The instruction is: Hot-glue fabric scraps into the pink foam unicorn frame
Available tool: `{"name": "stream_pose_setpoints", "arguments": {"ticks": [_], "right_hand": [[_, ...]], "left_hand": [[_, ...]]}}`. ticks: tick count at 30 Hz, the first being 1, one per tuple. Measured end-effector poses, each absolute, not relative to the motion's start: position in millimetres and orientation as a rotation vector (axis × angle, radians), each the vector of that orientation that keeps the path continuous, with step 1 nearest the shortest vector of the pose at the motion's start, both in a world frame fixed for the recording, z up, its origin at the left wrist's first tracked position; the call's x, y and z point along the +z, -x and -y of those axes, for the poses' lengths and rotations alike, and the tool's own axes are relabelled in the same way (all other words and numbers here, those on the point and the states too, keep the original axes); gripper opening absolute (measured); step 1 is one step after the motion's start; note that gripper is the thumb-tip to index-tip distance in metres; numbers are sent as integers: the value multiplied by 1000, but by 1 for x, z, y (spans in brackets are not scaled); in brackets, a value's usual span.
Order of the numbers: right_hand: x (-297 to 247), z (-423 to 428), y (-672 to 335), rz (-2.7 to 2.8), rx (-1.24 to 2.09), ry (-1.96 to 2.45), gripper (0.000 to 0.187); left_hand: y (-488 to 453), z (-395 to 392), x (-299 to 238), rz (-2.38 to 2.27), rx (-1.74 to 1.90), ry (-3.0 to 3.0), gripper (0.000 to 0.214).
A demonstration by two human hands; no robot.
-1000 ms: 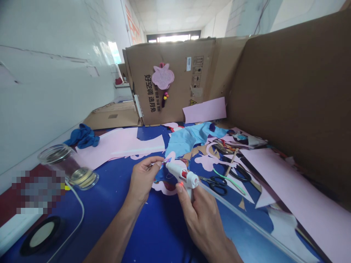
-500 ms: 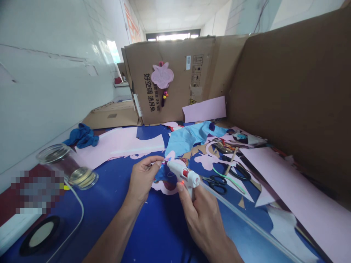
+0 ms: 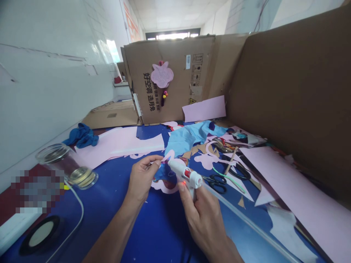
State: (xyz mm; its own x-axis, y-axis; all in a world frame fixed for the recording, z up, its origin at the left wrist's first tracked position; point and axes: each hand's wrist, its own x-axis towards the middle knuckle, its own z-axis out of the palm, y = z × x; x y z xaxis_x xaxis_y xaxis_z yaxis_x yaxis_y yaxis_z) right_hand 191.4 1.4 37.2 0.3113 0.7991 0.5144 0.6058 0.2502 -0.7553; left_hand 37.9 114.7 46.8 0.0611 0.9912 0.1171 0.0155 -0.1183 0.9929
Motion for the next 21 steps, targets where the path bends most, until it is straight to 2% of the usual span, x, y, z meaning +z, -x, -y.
{"name": "stream_pose_setpoints", "arguments": {"ticks": [11, 17, 21], "right_hand": [[34, 8, -197, 1304, 192, 1461, 35], [34, 8, -197, 1217, 258, 1478, 41], [36, 4, -197, 1076, 322, 1516, 47]], "left_hand": [[-39, -119, 41, -1141, 1289, -1194, 31], [-40, -120, 41, -1103, 1337, -1159, 51], [-41, -118, 42, -1102, 1333, -1141, 50]]}}
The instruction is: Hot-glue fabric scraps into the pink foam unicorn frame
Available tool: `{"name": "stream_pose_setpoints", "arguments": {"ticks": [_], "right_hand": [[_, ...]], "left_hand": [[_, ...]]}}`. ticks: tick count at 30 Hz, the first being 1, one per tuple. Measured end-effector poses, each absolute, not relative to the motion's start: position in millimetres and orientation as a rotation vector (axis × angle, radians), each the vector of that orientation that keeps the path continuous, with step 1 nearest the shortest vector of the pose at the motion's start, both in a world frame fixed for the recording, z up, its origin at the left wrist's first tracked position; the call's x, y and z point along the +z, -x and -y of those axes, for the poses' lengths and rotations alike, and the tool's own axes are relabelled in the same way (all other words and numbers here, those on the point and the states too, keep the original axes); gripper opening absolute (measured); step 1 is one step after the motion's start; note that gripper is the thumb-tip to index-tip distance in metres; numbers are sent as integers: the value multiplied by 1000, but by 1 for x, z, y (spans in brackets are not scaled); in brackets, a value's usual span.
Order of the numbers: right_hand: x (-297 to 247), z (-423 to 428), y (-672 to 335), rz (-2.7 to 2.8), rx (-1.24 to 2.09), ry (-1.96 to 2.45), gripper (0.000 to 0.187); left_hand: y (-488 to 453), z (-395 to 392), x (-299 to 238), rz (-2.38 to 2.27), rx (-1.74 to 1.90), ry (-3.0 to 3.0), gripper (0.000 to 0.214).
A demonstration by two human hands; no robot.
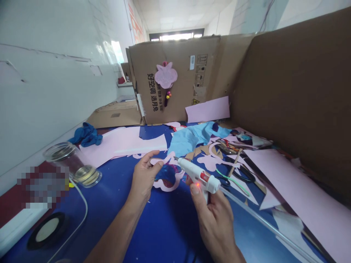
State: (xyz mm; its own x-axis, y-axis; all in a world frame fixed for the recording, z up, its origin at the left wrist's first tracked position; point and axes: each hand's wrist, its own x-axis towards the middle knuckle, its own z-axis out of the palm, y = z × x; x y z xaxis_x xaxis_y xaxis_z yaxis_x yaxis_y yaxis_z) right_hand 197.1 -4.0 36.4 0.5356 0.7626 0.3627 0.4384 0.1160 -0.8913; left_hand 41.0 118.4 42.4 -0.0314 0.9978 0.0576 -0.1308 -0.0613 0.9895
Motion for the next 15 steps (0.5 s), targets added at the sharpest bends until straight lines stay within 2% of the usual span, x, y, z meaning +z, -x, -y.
{"name": "stream_pose_setpoints", "arguments": {"ticks": [4, 9, 12, 15], "right_hand": [[41, -2, -201, 866, 364, 1557, 54], [51, -14, -206, 774, 539, 1447, 50], [52, -21, -205, 744, 616, 1322, 75], [49, -25, -203, 713, 654, 1283, 81]], "left_hand": [[-41, -116, 47, -1082, 1284, -1121, 46], [-38, -111, 56, -950, 1246, -1080, 42], [-37, -108, 58, -894, 1195, -1040, 42], [-39, -106, 57, -863, 1175, -990, 44]]}}
